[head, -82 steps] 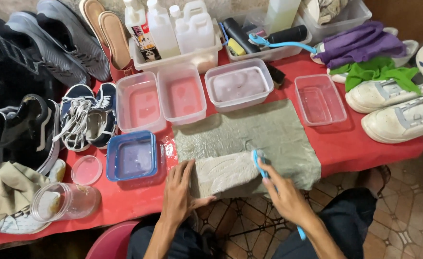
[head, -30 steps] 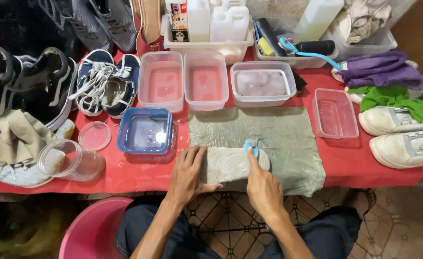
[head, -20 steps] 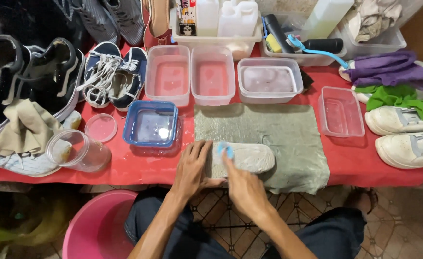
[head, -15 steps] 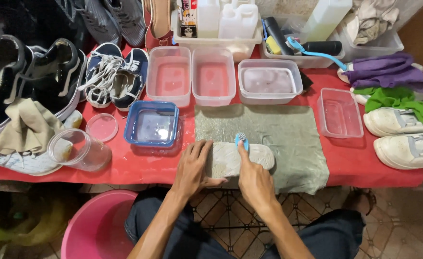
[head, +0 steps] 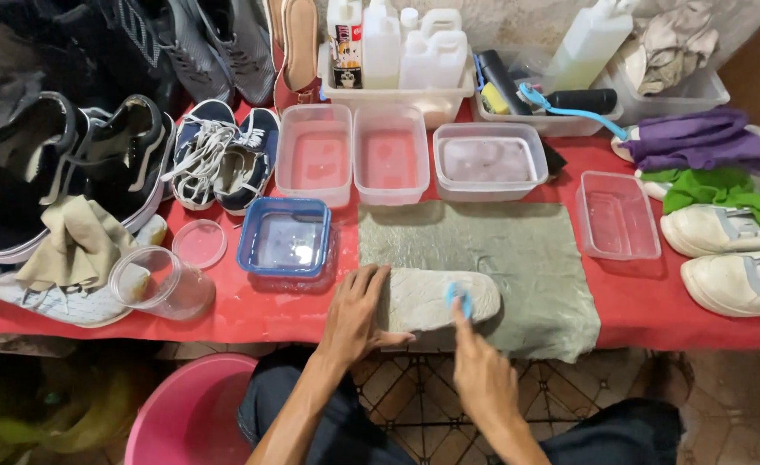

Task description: The person scrubs the sole of a beige sneaker using a blue toothbrush. They repeatedly dip the brush into a container of water and continue scrubbing the textured bottom of the shoe on a red table.

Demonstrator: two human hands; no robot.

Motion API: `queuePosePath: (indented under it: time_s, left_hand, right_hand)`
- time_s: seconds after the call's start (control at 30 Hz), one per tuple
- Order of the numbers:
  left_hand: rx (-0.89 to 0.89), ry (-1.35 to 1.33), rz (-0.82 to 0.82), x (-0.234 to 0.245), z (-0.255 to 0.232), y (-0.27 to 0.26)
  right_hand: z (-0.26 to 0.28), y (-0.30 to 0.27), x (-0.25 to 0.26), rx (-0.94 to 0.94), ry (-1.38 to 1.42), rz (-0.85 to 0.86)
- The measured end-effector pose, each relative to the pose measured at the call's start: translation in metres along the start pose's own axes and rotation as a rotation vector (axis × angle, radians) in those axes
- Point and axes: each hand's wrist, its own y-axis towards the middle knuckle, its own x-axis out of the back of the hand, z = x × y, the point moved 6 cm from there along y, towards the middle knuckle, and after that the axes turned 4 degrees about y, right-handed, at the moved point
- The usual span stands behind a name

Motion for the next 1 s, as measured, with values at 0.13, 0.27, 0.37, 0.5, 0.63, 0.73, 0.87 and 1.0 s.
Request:
queuePosePath:
  time_s: [0.13, 0.27, 0.37, 0.5, 0.63, 0.73, 0.87, 1.0]
  left_hand:
    - [-0.007, 0.023, 0.0, 0.0, 0.002, 0.003]
    - [-0.022, 0.015, -0.025, -0.001, 0.001, 0.001]
    - [-0.014, -0.009, -0.022, -0.003, 0.003, -0.005]
    - [-0.016, -0.013, -0.023, 0.0, 0.002, -0.001]
    - [-0.024, 0.004, -0.021, -0.002, 0.003, 0.0]
    - [-0.01, -0.016, -0.016, -0.002, 0.004, 0.002]
    - [-0.011, -0.01, -0.006, -0.004, 0.005, 0.0]
    - [-0.007, -0.006, 0.01, -0.006, 0.006, 0.0]
  right_hand:
    - [0.025, -0.009, 0.002, 0.065, 0.037, -0.025]
    - [-0.002, -0.006, -0.014, 0.019, 0.146, -0.05]
    - [0.004, -0.02, -0.028, 0.026, 0.063, -0.007]
    - [-0.016, -0.01, -0.005, -0.086, 0.19, -0.226]
    - [0.001, -0.02, -0.03, 0.151, 0.245, -0.068]
    - [-0.027, -0.016, -0.02, 0.036, 0.256, -0.261]
    - [-0.048, -0.027, -0.034, -0.002, 0.352, -0.255]
    - [-0.062, -0.019, -0.02, -0.08, 0.398, -0.331]
